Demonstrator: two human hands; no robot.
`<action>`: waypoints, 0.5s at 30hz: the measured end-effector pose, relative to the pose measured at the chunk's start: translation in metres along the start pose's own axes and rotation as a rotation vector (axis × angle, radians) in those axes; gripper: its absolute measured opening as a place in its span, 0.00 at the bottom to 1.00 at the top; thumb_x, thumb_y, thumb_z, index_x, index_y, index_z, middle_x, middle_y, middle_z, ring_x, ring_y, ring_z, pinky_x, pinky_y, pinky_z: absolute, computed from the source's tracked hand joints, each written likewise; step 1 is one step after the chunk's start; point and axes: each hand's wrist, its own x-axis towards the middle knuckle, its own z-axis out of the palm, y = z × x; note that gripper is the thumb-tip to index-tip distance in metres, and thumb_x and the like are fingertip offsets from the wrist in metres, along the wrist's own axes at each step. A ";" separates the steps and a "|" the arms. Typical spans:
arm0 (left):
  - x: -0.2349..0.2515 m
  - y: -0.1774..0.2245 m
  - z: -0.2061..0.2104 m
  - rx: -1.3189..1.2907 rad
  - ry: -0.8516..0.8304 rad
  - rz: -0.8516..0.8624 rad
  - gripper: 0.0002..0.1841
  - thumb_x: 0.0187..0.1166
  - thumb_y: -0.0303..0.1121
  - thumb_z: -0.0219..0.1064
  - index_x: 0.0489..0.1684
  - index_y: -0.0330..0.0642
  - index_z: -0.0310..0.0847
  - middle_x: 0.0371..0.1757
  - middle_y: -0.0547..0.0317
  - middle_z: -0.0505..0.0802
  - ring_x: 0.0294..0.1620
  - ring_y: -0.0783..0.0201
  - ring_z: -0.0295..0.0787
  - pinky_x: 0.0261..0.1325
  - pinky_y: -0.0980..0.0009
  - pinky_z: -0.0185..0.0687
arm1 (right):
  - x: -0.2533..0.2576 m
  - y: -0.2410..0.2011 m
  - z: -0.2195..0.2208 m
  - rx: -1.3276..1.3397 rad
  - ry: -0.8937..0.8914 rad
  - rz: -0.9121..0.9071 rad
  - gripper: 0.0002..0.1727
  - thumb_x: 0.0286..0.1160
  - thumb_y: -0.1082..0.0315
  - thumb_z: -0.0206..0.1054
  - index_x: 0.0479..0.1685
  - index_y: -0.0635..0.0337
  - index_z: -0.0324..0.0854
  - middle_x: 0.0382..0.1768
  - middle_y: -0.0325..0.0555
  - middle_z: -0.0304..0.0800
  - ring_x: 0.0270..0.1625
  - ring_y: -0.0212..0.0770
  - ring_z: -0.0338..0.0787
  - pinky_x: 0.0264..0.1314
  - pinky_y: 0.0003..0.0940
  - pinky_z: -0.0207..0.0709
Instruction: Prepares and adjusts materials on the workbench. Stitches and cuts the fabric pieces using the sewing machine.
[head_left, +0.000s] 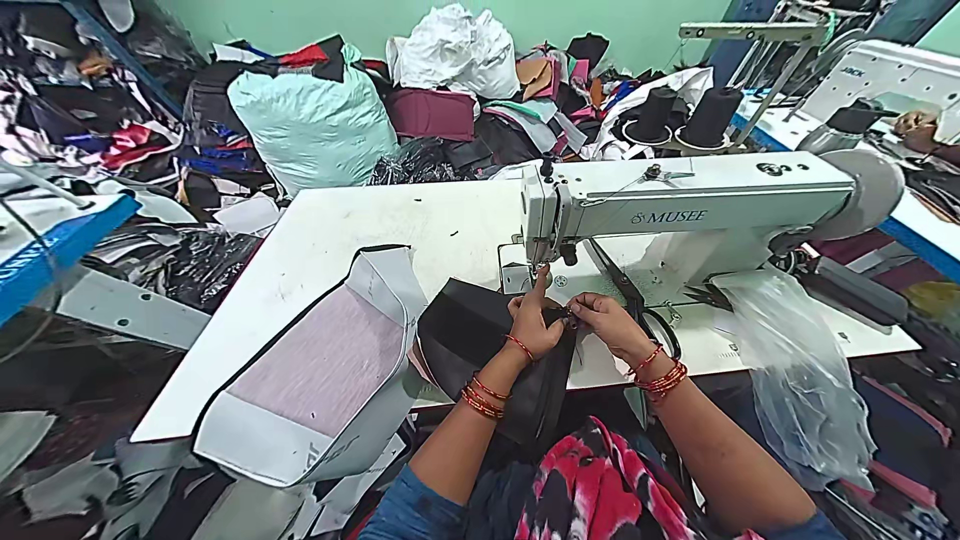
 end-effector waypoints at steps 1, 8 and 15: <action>0.000 0.001 0.000 0.004 -0.003 -0.010 0.53 0.69 0.32 0.73 0.95 0.36 0.38 0.54 0.52 0.96 0.67 0.55 0.85 0.86 0.39 0.42 | 0.000 0.000 -0.001 -0.019 -0.004 -0.009 0.08 0.88 0.72 0.58 0.43 0.65 0.82 0.32 0.37 0.84 0.33 0.27 0.83 0.39 0.23 0.79; 0.000 0.004 0.002 0.044 0.027 -0.010 0.53 0.68 0.29 0.75 0.95 0.36 0.40 0.50 0.51 0.96 0.63 0.55 0.87 0.85 0.38 0.44 | -0.004 -0.025 -0.009 -0.552 -0.109 -0.098 0.11 0.83 0.69 0.65 0.53 0.68 0.84 0.49 0.54 0.89 0.51 0.38 0.87 0.59 0.34 0.78; 0.001 0.002 0.003 0.006 0.042 -0.001 0.51 0.69 0.26 0.75 0.95 0.37 0.45 0.52 0.48 0.96 0.63 0.52 0.88 0.84 0.36 0.45 | -0.002 -0.007 -0.001 -0.356 -0.024 -0.116 0.08 0.82 0.72 0.64 0.49 0.69 0.83 0.39 0.46 0.88 0.40 0.30 0.87 0.49 0.26 0.81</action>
